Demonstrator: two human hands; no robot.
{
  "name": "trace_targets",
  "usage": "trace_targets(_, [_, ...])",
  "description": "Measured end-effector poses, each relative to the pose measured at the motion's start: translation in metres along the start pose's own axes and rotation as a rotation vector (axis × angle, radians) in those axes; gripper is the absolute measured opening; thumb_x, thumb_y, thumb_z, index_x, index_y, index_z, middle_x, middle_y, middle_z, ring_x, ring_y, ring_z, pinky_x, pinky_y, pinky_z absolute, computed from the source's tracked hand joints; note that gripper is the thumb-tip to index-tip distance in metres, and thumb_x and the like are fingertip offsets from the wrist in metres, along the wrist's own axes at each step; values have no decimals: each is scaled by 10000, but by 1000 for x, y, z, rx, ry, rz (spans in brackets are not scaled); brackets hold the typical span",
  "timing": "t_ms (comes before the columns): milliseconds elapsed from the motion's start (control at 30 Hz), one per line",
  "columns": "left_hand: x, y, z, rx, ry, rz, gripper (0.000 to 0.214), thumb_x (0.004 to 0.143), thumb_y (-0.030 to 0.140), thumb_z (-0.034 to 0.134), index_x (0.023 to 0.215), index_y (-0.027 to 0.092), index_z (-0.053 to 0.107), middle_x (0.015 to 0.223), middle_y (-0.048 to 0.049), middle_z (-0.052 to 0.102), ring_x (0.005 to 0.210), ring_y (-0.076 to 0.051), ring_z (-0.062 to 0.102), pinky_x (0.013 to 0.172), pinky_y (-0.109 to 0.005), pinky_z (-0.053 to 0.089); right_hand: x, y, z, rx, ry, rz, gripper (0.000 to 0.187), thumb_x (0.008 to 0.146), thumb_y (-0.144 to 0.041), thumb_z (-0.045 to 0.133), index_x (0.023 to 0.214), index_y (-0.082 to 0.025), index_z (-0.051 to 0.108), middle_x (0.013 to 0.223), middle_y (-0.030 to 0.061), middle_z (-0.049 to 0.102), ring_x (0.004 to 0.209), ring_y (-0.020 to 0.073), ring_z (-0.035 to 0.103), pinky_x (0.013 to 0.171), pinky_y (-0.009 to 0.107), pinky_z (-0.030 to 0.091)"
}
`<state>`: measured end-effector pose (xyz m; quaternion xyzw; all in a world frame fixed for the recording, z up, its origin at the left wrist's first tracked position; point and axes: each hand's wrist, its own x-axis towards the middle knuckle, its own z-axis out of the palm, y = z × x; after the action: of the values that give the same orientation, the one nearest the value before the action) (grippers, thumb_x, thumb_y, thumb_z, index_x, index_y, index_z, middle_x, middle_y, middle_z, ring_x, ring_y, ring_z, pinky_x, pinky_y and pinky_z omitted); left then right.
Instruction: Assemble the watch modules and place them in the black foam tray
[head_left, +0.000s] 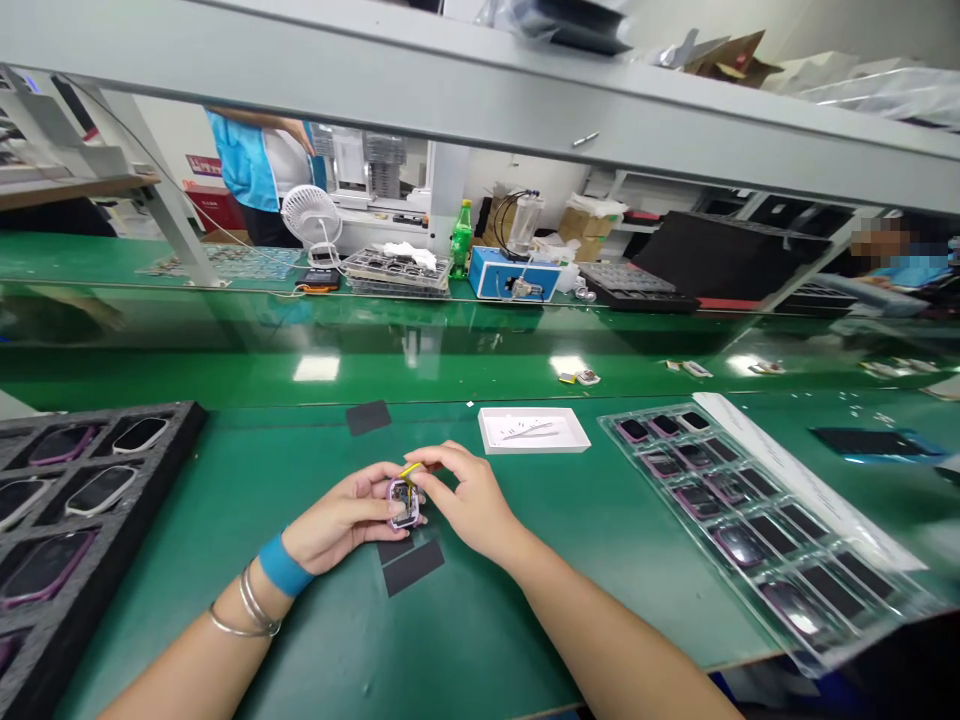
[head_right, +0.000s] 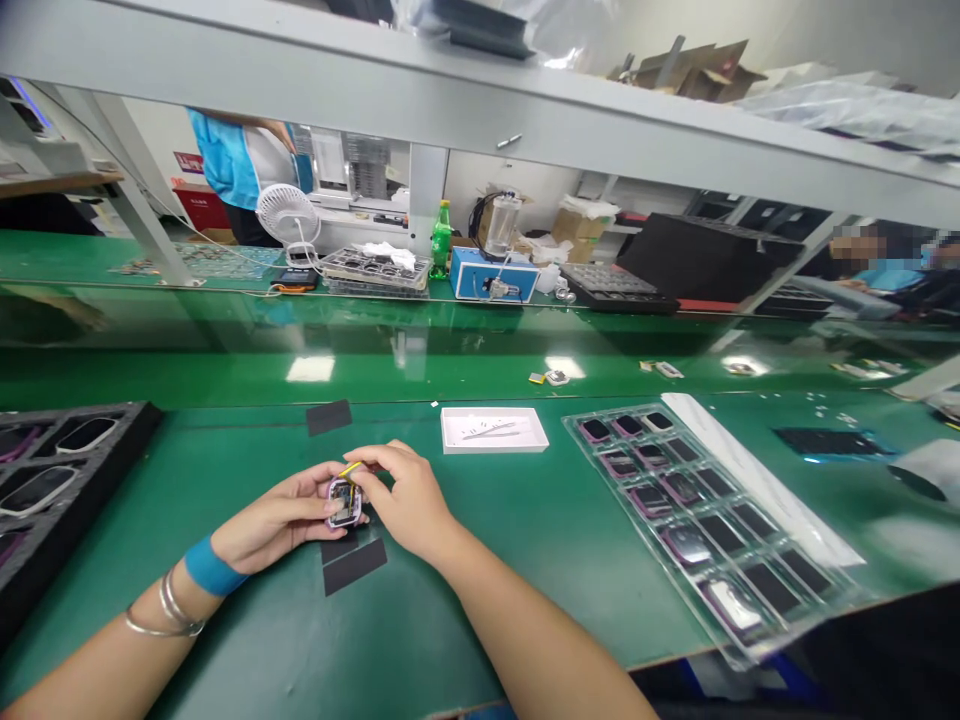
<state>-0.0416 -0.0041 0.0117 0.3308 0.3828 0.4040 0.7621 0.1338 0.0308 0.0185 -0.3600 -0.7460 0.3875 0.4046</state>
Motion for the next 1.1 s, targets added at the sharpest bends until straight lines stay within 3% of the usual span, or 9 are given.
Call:
trace_targets(267, [5,-7,8,62,172,51,239,664,154,717,881,140,617,763,-40,663,690,-164,657,611,-262,561,-2,4,11,-177,47,-198,178,845,-198,535,980,-232,645,862,10,666,860,138,574,806,270,462])
trace_targets(400, [5,-5,5,78,225,31,214,677,151,696,866,130,597,793,-72,679,696,-191,672,563,-240,549,-2,8,11,-141,72,-74,261,856,-247,511,1110,-230,570,1029,32,636,960,143,563,802,271,461])
trace_targets(500, [3,2,-4,64,280,5,178,690,139,678,842,132,586,855,-90,691,723,-197,678,597,-253,552,-3,8,9,-213,-56,63,143,837,-200,511,915,-204,631,897,16,647,839,135,587,735,262,461])
trace_targets(600, [0,10,-14,34,233,-59,182,698,129,669,861,135,589,876,-97,696,724,-195,675,687,-332,555,-8,6,9,-406,-313,41,105,750,-111,600,695,-183,653,834,16,633,821,153,578,797,301,438])
trace_targets(667, [-2,12,-18,24,170,-101,182,705,126,659,874,136,590,891,-102,694,750,-205,673,739,-375,543,-12,4,12,-514,-369,11,87,723,-96,636,710,-174,671,900,37,623,870,178,565,839,330,422])
trace_targets(833, [-3,10,-18,35,111,-133,166,724,114,631,881,143,588,879,-87,690,821,-211,660,799,-399,520,-14,2,14,-519,-395,46,63,727,-127,668,764,-174,687,954,37,617,907,175,554,858,319,413])
trace_targets(1100, [-3,9,-18,43,100,-147,187,735,119,623,913,152,576,898,-89,691,814,-203,657,829,-430,502,-12,7,19,-454,-322,123,64,722,-134,681,674,-174,668,902,28,587,891,159,533,830,290,421])
